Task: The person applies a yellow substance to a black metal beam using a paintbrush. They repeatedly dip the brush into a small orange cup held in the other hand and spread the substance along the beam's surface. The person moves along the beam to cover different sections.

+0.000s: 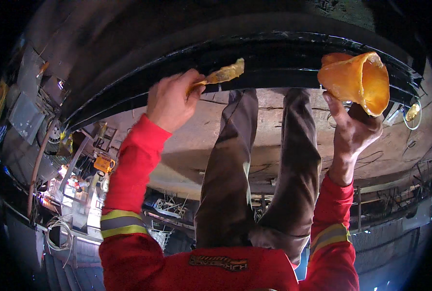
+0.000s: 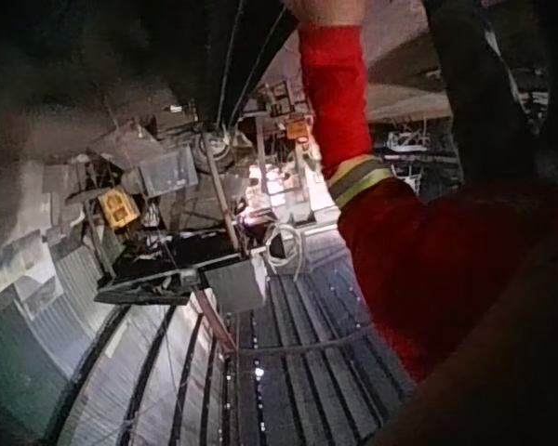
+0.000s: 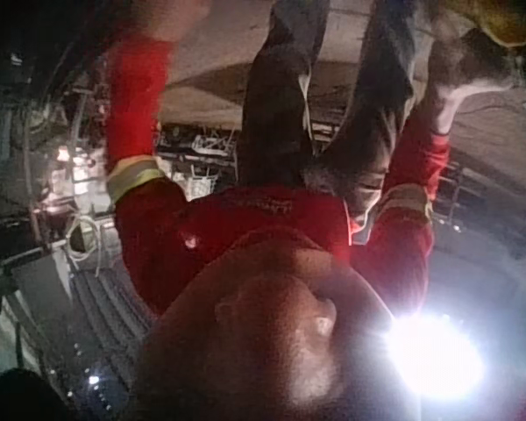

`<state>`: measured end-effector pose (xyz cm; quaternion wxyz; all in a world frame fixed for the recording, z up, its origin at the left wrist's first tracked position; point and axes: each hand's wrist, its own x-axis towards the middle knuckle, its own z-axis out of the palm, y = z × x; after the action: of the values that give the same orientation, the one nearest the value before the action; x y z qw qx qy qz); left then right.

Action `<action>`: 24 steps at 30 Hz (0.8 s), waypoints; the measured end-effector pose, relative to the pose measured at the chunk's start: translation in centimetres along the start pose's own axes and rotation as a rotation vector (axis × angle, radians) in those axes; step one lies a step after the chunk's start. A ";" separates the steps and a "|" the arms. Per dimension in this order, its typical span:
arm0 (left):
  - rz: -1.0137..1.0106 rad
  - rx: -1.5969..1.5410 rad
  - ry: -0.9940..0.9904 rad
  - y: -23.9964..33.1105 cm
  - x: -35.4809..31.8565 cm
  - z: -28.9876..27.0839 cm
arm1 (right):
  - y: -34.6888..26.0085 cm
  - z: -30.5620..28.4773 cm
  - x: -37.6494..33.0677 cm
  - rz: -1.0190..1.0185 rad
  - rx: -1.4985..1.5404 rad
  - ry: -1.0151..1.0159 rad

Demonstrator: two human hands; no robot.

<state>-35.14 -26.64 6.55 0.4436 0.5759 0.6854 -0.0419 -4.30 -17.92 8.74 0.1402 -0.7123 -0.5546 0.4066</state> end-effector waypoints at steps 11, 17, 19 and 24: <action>-0.220 -0.007 0.204 -5.1 -5.4 -0.7 | 0.8 -0.6 -0.4 -0.060 0.067 0.032; 0.121 0.534 -0.044 -7.8 2.7 -1.2 | -1.3 1.1 -0.8 -0.012 -0.015 -0.026; 0.230 0.601 -0.090 -7.3 3.8 -0.3 | -1.0 1.8 -0.9 -0.066 0.089 -0.024; 0.349 0.630 -0.313 -6.0 5.6 -4.1 | -0.3 2.3 -1.0 -0.131 0.126 0.014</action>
<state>-42.09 -22.14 2.58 0.3445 0.7786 0.4547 -0.2614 -6.20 -19.35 7.94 0.2149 -0.6671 -0.5725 0.4255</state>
